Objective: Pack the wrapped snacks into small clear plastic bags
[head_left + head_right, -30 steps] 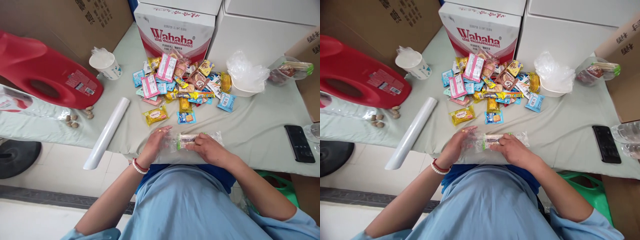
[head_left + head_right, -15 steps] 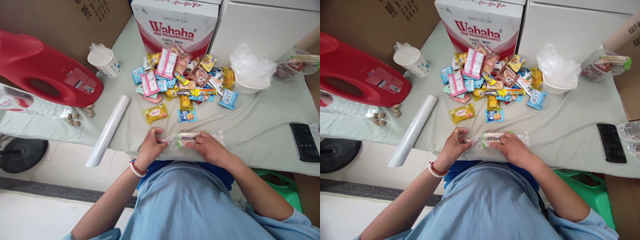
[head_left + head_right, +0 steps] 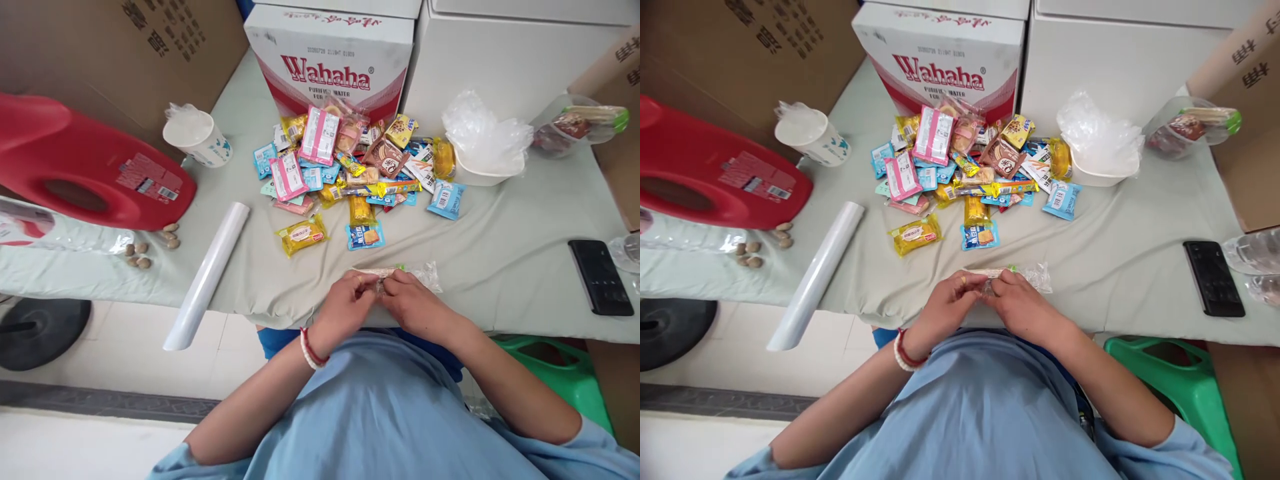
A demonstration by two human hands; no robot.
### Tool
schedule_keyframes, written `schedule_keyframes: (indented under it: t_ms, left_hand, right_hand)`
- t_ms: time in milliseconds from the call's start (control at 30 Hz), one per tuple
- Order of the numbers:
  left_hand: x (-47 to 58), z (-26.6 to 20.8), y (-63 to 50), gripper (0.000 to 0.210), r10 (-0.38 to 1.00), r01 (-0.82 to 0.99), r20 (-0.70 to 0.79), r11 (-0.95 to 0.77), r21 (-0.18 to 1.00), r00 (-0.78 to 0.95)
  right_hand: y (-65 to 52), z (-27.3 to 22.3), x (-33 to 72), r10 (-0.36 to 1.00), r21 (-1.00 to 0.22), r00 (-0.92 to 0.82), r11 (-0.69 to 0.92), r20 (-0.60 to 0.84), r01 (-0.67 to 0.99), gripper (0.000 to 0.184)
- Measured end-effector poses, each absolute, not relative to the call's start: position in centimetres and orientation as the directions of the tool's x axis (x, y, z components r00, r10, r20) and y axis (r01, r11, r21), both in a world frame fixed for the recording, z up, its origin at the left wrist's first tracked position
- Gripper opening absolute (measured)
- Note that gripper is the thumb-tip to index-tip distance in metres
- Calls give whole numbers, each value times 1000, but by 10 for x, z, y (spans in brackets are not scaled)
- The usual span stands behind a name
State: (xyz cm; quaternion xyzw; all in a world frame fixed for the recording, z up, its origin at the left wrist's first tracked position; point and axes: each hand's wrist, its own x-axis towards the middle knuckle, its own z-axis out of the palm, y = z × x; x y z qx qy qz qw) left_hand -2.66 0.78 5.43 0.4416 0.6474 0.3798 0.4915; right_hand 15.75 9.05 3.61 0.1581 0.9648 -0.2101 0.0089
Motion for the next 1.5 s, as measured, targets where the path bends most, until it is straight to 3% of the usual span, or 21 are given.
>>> schedule_keyframes:
  t_ms: [133, 200, 300, 367, 467, 567, 733, 800, 867, 967, 1067, 1167, 1267, 1400, 1500]
  left_hand:
    - [-9, 44, -2, 39, 996, 579, -83, 53, 814, 27]
    - [-5, 38, -8, 46, 997, 695, -41, -19, 719, 70]
    - [-1, 31, -14, 51, 995, 831, -12, -77, 551, 99]
    - [1, 28, -15, 51, 994, 897, 10, -103, 430, 109]
    - [3, 27, -16, 48, 991, 951, 36, -131, 281, 126]
    - [4, 28, -16, 45, 990, 970, 68, -136, 202, 125]
    - [9, 28, -15, 41, 979, 954, 176, -148, 262, 104]
    - [11, 28, -13, 42, 982, 941, 160, -147, 306, 101]
    - [10, 28, -12, 42, 986, 929, 131, -144, 341, 105]
    - [0, 26, -11, 38, 984, 893, 137, -162, 421, 114]
    - [-21, 23, -11, 42, 981, 761, 181, -174, 625, 76]
    - [-40, 19, -5, 42, 975, 592, 186, -78, 802, -124]
    - [-49, 14, 8, 37, 938, 650, 133, 115, 751, -319]
    - [-48, 12, 21, 40, 962, 772, -55, 247, 585, -267]
    - [-46, 13, 21, 33, 965, 781, -77, 247, 574, -249]
  right_hand:
    - [96, 46, 178, 291, -564, -957, 792, 11, 234, 33]
    - [102, 47, 194, 405, -603, -911, 746, 73, 283, 33]
    - [111, 36, 216, 697, -501, -704, 662, 138, 557, 33]
    - [114, 23, 223, 816, -436, -547, 567, 183, 699, 34]
    - [112, 5, 225, 865, -432, -459, 500, 204, 751, 45]
    - [107, 0, 223, 863, -497, -470, 495, 184, 713, 22]
    - [101, 25, 210, 922, -753, -380, 301, 73, 585, 17]
    - [96, 35, 194, 924, -793, -384, 233, -1, 563, 17]
    - [88, 39, 171, 895, -761, -446, 277, -18, 586, 15]
    - [77, 32, 141, 826, -611, -564, 439, -13, 658, 17]
    - [70, 21, 129, 799, -529, -601, 510, -1, 679, 22]
    - [68, 16, 130, 783, -501, -622, 549, 27, 669, 23]
    - [66, 15, 131, 780, -463, -624, 570, 44, 679, 24]
    - [61, 14, 130, 786, -514, -609, 566, 102, 644, 24]
    - [58, 16, 133, 804, -596, -577, 535, 143, 599, 22]
